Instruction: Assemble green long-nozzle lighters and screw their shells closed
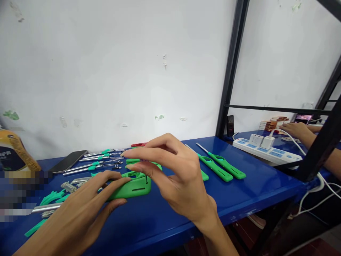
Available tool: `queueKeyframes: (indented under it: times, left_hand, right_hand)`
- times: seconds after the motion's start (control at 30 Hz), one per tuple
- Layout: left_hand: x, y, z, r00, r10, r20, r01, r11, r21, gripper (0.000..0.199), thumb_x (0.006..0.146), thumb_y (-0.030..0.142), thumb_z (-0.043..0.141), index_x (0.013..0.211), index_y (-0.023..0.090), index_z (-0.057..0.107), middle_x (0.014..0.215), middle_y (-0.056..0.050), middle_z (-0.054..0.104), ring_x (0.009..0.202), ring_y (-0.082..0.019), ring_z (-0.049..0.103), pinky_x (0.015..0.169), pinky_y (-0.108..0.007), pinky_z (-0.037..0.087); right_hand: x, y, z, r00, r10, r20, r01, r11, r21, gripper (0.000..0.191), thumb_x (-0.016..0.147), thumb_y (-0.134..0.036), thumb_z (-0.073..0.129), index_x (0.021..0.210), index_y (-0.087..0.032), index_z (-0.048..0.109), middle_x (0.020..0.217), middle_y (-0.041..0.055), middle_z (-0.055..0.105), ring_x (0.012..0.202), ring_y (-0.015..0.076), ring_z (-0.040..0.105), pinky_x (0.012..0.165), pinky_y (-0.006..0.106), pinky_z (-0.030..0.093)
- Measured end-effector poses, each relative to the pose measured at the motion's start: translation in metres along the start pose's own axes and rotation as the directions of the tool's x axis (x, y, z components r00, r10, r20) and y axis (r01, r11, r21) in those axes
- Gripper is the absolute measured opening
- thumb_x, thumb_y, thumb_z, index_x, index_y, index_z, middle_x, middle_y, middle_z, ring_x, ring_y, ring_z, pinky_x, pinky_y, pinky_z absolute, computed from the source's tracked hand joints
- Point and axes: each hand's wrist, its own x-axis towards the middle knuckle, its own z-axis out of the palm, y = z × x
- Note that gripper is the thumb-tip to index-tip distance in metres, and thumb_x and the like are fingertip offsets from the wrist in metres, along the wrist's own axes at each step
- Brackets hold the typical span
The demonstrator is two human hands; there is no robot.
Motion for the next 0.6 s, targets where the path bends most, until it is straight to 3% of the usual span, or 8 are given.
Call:
queueKeyframes:
  times: [0.07, 0.17, 0.27, 0.37, 0.43, 0.53, 0.6]
  left_hand:
    - [0.0007, 0.0015, 0.0008, 1.000, 0.001, 0.007, -0.001, 1.000, 0.003, 0.024, 0.112, 0.025, 0.043, 0.129, 0.021, 0.057, 0.115, -0.010, 0.068, 0.090, -0.025, 0.070, 0.076, -0.037, 0.057]
    - [0.0005, 0.0021, 0.0024, 1.000, 0.007, 0.011, -0.007, 1.000, -0.003, 0.023, 0.112, 0.025, 0.042, 0.128, 0.020, 0.057, 0.115, -0.010, 0.067, 0.093, -0.026, 0.070, 0.077, -0.038, 0.057]
    - [-0.0026, -0.0009, 0.0038, 0.999, 0.003, 0.045, -0.002, 1.000, -0.023, 0.023, 0.111, 0.024, 0.046, 0.131, 0.021, 0.056, 0.118, -0.011, 0.066, 0.094, -0.027, 0.069, 0.077, -0.039, 0.058]
    - [-0.0061, -0.0048, 0.0051, 0.996, -0.014, 0.091, 0.018, 0.999, -0.037, 0.029, 0.108, 0.024, 0.052, 0.137, 0.023, 0.054, 0.122, -0.010, 0.064, 0.094, -0.026, 0.068, 0.079, -0.039, 0.057]
    - [-0.0067, -0.0055, 0.0056, 0.994, -0.015, 0.108, 0.020, 0.999, -0.043, 0.031, 0.108, 0.025, 0.054, 0.138, 0.023, 0.053, 0.123, -0.010, 0.063, 0.096, -0.027, 0.068, 0.081, -0.039, 0.057]
    - [-0.0047, -0.0037, 0.0058, 0.997, -0.005, 0.073, 0.008, 0.999, -0.048, 0.025, 0.110, 0.025, 0.049, 0.134, 0.021, 0.055, 0.121, -0.010, 0.064, 0.093, -0.027, 0.068, 0.078, -0.039, 0.057]
    - [-0.0031, -0.0025, 0.0055, 0.999, -0.001, 0.032, 0.002, 0.999, -0.040, 0.023, 0.111, 0.024, 0.045, 0.131, 0.020, 0.055, 0.118, -0.011, 0.064, 0.089, -0.026, 0.068, 0.075, -0.039, 0.056]
  right_hand:
    - [-0.0001, -0.0005, 0.0001, 1.000, 0.003, 0.015, -0.002, 0.998, -0.068, 0.028, 0.096, -0.019, 0.079, 0.121, -0.032, 0.081, 0.107, 0.0020, 0.074, 0.096, 0.0184, 0.072, 0.084, 0.032, 0.064]
    - [-0.0006, -0.0003, -0.0006, 0.991, 0.043, 0.124, -0.046, 0.999, 0.018, 0.036, 0.106, -0.013, 0.060, 0.134, -0.031, 0.075, 0.125, 0.0042, 0.074, 0.107, 0.0191, 0.072, 0.085, 0.033, 0.064]
    - [-0.0002, 0.0005, -0.0009, 0.994, 0.033, 0.100, -0.041, 0.996, 0.079, 0.037, 0.104, -0.010, 0.063, 0.128, -0.033, 0.077, 0.115, 0.0018, 0.078, 0.101, 0.0192, 0.073, 0.082, 0.033, 0.064]
    - [0.0007, 0.0008, -0.0013, 1.000, 0.011, 0.021, -0.010, 0.999, -0.032, 0.026, 0.094, -0.015, 0.081, 0.115, -0.031, 0.083, 0.101, 0.0009, 0.074, 0.093, 0.0175, 0.072, 0.083, 0.030, 0.063]
    - [0.0010, 0.0009, -0.0022, 0.999, 0.013, 0.049, -0.010, 0.998, -0.069, 0.025, 0.097, -0.017, 0.077, 0.120, -0.028, 0.081, 0.108, 0.0025, 0.073, 0.098, 0.0168, 0.072, 0.085, 0.029, 0.062]
    - [0.0009, 0.0019, -0.0029, 0.989, 0.017, 0.149, -0.023, 0.999, 0.036, 0.037, 0.106, -0.008, 0.059, 0.136, -0.025, 0.073, 0.124, 0.0041, 0.074, 0.111, 0.0168, 0.071, 0.093, 0.030, 0.061]
    - [0.0013, 0.0030, -0.0023, 0.991, -0.003, 0.133, -0.010, 0.995, 0.097, 0.037, 0.104, -0.005, 0.061, 0.132, -0.024, 0.075, 0.117, 0.0030, 0.076, 0.106, 0.0156, 0.072, 0.091, 0.029, 0.061]
